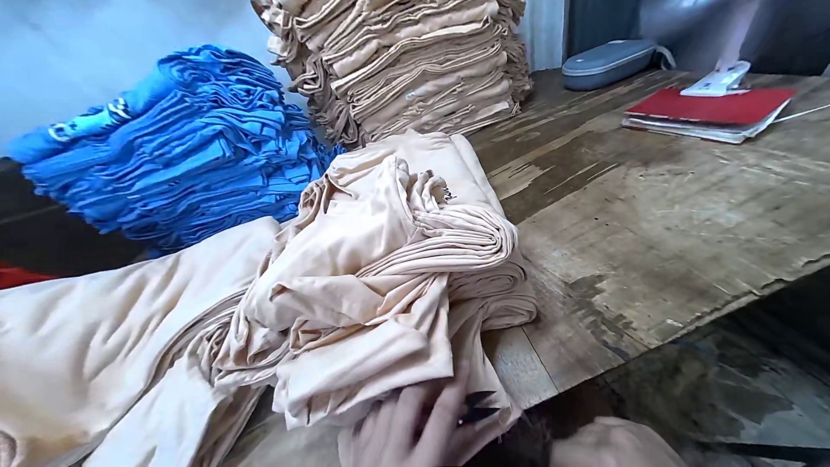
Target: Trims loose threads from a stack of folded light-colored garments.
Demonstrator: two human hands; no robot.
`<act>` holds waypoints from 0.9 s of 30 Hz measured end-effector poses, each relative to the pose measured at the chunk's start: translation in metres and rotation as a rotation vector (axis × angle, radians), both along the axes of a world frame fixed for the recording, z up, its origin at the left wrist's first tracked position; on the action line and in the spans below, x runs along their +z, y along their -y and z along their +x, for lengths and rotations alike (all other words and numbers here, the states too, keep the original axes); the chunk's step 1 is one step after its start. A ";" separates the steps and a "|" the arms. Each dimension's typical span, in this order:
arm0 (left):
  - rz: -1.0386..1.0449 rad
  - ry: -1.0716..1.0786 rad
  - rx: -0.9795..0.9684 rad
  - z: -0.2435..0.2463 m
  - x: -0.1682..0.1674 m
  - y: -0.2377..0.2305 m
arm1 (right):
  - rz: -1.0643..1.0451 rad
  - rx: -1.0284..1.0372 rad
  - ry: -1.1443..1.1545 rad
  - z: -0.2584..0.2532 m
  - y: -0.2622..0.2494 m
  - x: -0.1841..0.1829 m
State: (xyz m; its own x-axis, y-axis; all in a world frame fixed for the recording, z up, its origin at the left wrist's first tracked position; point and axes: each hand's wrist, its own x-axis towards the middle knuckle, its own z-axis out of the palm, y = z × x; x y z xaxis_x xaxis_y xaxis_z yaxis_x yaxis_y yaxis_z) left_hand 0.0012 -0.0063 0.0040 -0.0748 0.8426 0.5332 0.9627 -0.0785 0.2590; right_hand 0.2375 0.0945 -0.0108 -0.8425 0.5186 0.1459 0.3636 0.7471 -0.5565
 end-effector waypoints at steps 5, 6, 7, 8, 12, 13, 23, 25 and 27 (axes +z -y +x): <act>0.048 -0.197 -0.010 0.007 0.009 -0.012 | 0.112 -0.473 -0.388 -0.046 0.018 -0.014; 0.044 -0.218 -0.010 0.007 0.010 -0.013 | 0.133 -0.498 -0.426 -0.050 0.019 -0.019; 0.039 -0.223 -0.011 0.007 0.012 -0.014 | 0.136 -0.513 -0.468 -0.052 0.020 -0.022; 0.030 -0.225 -0.007 0.008 0.013 -0.014 | 0.127 -0.527 -0.511 -0.052 0.020 -0.024; -0.005 -0.215 0.003 0.018 0.012 -0.019 | 0.079 -0.521 -0.645 -0.052 0.018 -0.026; 0.009 -0.220 0.012 0.019 0.010 -0.022 | 0.072 -0.506 -0.659 -0.052 0.017 -0.025; -0.131 0.109 -0.013 0.004 -0.001 -0.002 | 0.127 -0.477 -0.347 -0.043 0.019 -0.009; -0.095 0.215 -0.050 -0.003 0.002 -0.007 | 0.066 -0.445 -0.595 -0.068 0.018 -0.013; -0.081 0.342 -0.094 -0.013 0.006 -0.015 | -0.103 -0.361 -0.874 -0.095 0.008 -0.023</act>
